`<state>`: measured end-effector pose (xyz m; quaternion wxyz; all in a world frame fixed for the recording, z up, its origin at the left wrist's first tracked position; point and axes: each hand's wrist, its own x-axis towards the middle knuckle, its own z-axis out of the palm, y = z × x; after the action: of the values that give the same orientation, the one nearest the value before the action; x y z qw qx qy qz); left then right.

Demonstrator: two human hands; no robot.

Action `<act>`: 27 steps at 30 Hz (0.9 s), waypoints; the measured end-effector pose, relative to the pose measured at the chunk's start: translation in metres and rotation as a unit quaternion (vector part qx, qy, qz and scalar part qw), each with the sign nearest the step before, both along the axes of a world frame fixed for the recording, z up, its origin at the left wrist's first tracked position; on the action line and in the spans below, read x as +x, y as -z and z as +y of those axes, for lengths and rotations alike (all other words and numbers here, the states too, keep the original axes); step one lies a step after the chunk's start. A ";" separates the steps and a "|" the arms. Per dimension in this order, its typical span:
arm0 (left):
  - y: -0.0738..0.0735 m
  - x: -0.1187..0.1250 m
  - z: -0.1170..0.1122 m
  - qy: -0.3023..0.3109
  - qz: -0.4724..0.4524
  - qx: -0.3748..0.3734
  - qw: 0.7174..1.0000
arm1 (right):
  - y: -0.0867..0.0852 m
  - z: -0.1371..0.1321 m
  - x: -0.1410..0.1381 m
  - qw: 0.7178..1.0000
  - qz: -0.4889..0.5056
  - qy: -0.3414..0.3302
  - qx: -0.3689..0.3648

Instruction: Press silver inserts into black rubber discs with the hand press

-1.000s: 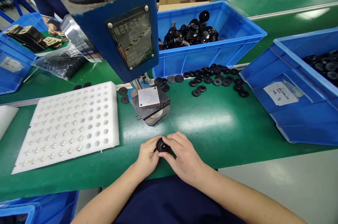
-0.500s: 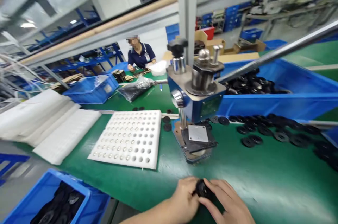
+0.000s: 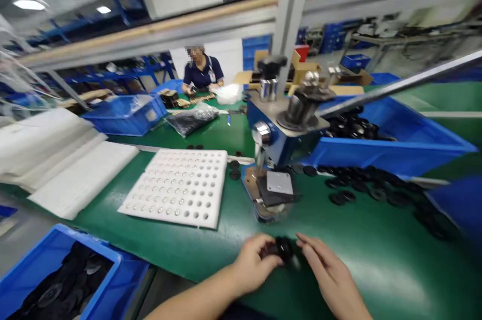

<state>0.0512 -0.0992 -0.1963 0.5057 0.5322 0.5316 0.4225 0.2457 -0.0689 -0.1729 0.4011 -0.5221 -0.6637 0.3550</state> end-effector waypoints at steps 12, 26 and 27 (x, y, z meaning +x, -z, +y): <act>-0.002 -0.004 -0.003 0.017 0.093 0.075 0.993 | 0.022 -0.017 0.007 0.996 0.019 0.077 -0.041; -0.016 -0.002 -0.004 -0.015 0.053 0.048 0.997 | 0.017 -0.015 0.003 0.997 -0.021 0.042 0.055; -0.021 -0.002 -0.004 -0.019 0.027 0.027 0.999 | 0.018 -0.014 0.003 0.997 -0.030 0.042 0.056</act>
<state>0.0492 -0.1037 -0.1751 0.4683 0.5469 0.5432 0.4319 0.2491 -0.0834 -0.1914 0.4241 -0.5364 -0.6720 0.2844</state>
